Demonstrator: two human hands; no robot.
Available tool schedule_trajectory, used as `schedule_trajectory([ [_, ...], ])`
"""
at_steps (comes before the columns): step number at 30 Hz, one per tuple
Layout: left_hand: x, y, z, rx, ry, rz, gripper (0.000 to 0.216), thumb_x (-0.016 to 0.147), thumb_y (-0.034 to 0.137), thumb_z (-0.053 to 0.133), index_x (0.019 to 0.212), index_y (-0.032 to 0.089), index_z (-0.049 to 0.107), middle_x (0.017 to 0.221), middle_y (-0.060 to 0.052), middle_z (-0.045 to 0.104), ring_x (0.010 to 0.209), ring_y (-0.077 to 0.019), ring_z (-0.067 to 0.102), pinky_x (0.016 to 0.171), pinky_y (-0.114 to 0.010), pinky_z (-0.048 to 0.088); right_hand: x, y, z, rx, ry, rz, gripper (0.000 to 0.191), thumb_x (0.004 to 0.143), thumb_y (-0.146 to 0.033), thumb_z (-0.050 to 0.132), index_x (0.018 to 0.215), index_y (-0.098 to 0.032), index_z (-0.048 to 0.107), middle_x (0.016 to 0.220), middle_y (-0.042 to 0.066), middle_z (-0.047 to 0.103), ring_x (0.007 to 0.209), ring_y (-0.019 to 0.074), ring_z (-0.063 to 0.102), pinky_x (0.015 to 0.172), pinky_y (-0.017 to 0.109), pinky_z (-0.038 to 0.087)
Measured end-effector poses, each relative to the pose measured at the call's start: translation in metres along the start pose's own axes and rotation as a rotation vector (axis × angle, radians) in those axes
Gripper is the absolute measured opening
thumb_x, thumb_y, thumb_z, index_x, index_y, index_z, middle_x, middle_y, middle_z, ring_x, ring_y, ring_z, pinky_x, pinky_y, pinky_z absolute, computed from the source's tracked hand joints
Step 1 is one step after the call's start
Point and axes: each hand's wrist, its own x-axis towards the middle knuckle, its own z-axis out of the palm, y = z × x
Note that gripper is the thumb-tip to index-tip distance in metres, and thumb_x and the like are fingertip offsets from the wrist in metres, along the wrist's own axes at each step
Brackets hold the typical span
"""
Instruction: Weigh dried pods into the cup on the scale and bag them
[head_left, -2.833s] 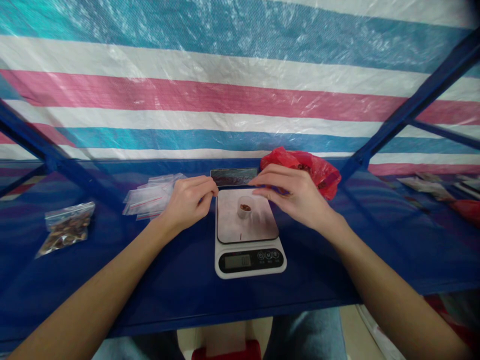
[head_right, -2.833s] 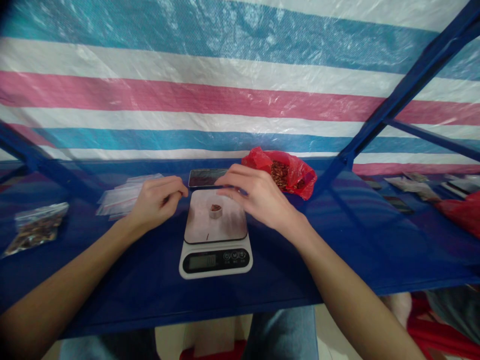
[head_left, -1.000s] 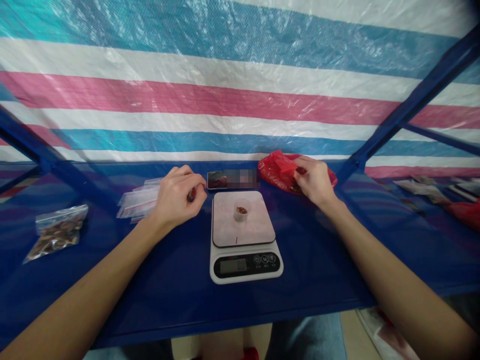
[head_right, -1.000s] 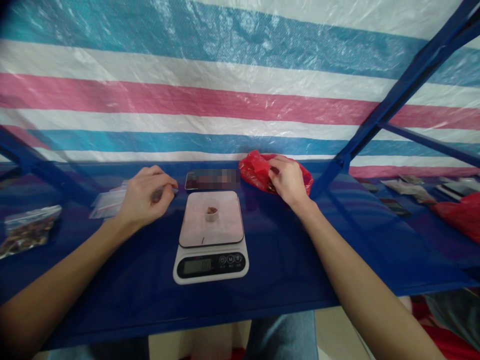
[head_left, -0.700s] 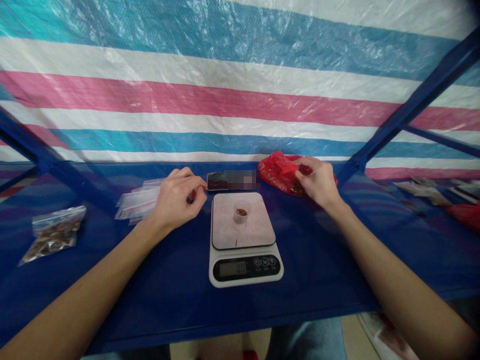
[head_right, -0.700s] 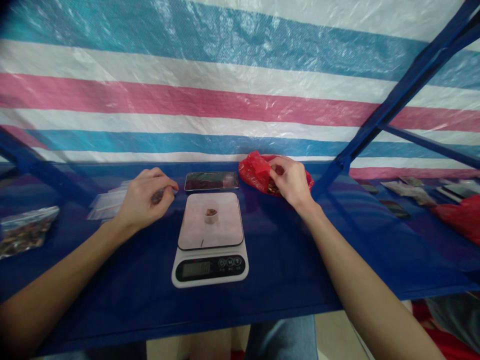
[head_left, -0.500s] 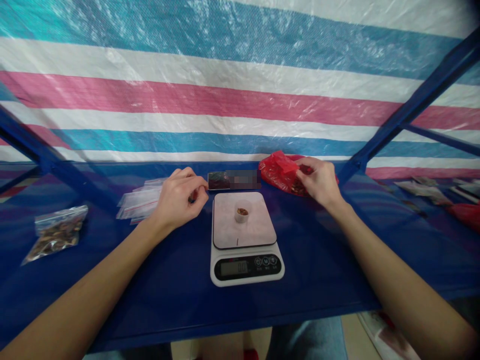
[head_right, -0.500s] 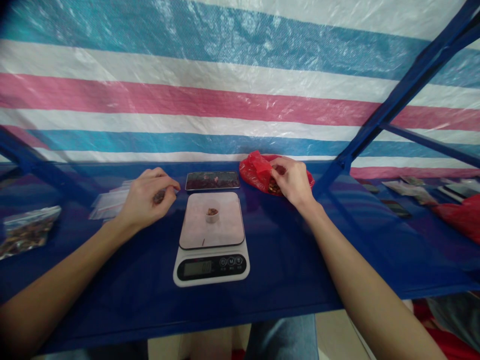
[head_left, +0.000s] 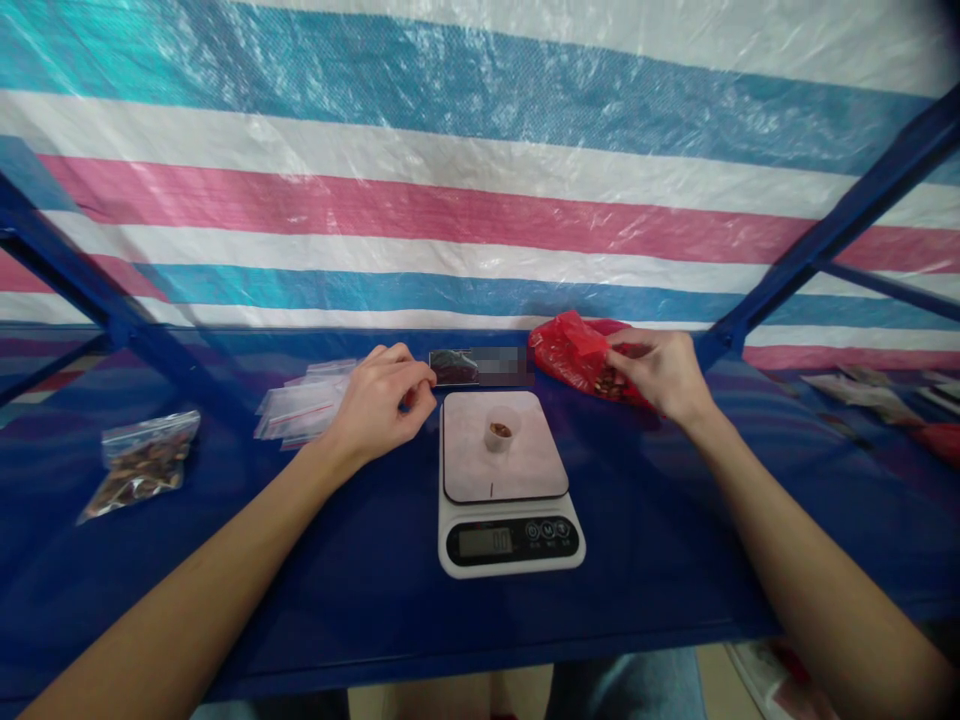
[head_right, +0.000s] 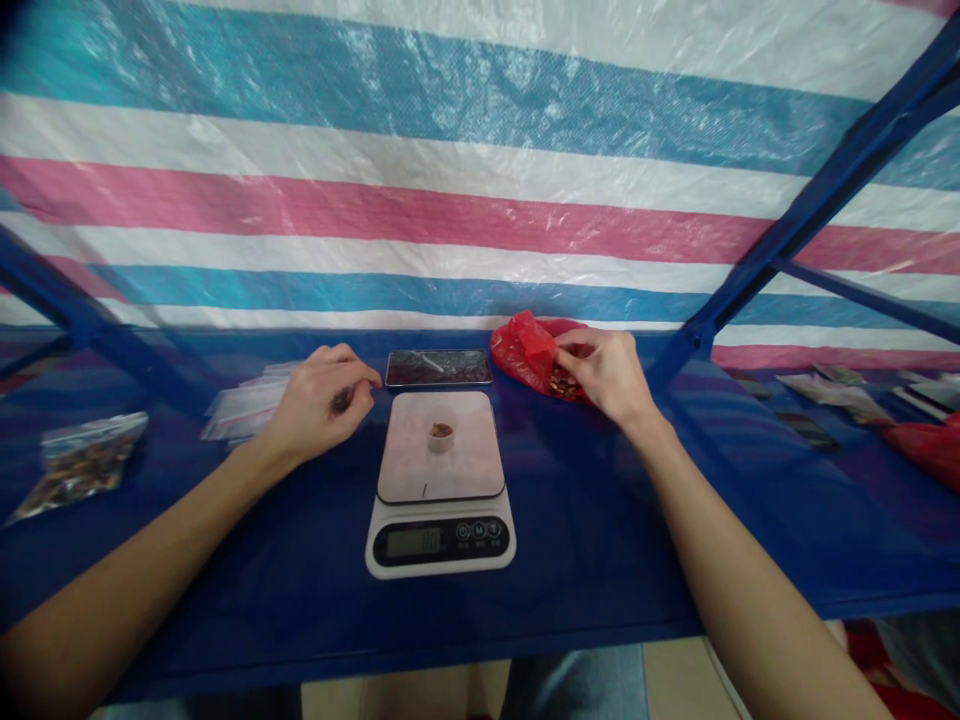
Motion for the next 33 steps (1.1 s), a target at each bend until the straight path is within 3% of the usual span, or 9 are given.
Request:
schedule_trajectory([
  [4,0.0,-0.002,0.0,0.006,-0.013,-0.02,0.017,0.089,0.014,0.053,0.084,0.018,0.069,0.07,-0.003,0.071,0.071,-0.0197,0.061,0.068,-0.036,0.042,0.0,-0.001,-0.001,-0.025,-0.071,0.003,0.027,0.086,-0.046,0.072,0.08,-0.021,0.082,0.066,0.004,0.076,0.049,0.0213,0.066,0.049,0.031,0.047],
  [8,0.0,-0.002,0.0,0.006,-0.023,-0.032,0.017,0.088,0.015,0.054,0.083,0.019,0.069,0.07,-0.003,0.071,0.072,-0.0198,0.062,0.069,-0.037,0.042,0.003,0.001,-0.008,-0.01,0.058,0.036,0.027,0.084,-0.047,0.074,0.085,-0.022,0.084,0.075,0.007,0.08,0.056,0.0234,0.07,0.052,0.032,0.049],
  [12,0.0,-0.001,0.0,0.0,-0.019,-0.024,0.017,0.088,0.015,0.053,0.084,0.019,0.069,0.068,-0.003,0.069,0.071,-0.0197,0.061,0.068,-0.036,0.042,0.003,-0.002,-0.016,-0.047,0.175,0.095,0.029,0.083,-0.049,0.078,0.088,-0.021,0.085,0.06,0.004,0.074,0.051,0.022,0.065,0.048,0.032,0.043],
  [17,0.0,-0.002,0.0,0.008,-0.021,-0.02,0.017,0.089,0.015,0.053,0.084,0.019,0.069,0.069,-0.003,0.07,0.072,-0.0201,0.062,0.068,-0.036,0.042,0.0,-0.044,-0.018,0.179,0.195,0.067,0.025,0.083,-0.049,0.082,0.088,-0.024,0.083,0.072,0.005,0.078,0.055,0.0222,0.066,0.053,0.035,0.05],
  [20,0.0,-0.003,0.001,-0.005,-0.014,-0.016,0.017,0.089,0.014,0.053,0.084,0.018,0.069,0.07,-0.004,0.07,0.072,-0.0202,0.061,0.068,-0.036,0.042,-0.003,-0.089,-0.016,0.285,0.041,-0.059,0.023,0.085,-0.048,0.081,0.085,-0.025,0.082,0.081,0.005,0.079,0.057,0.0195,0.065,0.057,0.035,0.053],
  [25,0.0,-0.003,0.0,-0.001,-0.024,-0.02,0.017,0.089,0.014,0.053,0.084,0.019,0.069,0.067,-0.002,0.067,0.071,-0.0194,0.06,0.068,-0.036,0.041,-0.004,-0.144,-0.003,0.363,-0.484,-0.388,0.012,0.092,-0.032,0.077,0.088,-0.022,0.081,0.087,0.004,0.078,0.077,0.0186,0.07,0.068,0.03,0.053],
  [29,0.001,-0.002,0.0,0.017,-0.025,0.007,0.017,0.089,0.014,0.053,0.084,0.019,0.068,0.065,-0.001,0.065,0.069,-0.0187,0.059,0.068,-0.036,0.04,-0.002,-0.15,0.011,0.285,-0.722,-0.478,0.009,0.095,-0.023,0.074,0.092,-0.018,0.082,0.089,0.005,0.078,0.075,0.0162,0.069,0.069,0.028,0.051],
  [33,0.001,-0.002,0.001,0.008,-0.019,0.028,0.017,0.089,0.013,0.053,0.084,0.018,0.069,0.065,-0.001,0.065,0.069,-0.0187,0.059,0.067,-0.036,0.04,-0.001,-0.145,0.016,0.216,-0.755,-0.493,0.012,0.097,-0.021,0.072,0.096,-0.017,0.083,0.092,0.006,0.078,0.077,0.0164,0.07,0.071,0.028,0.05],
])
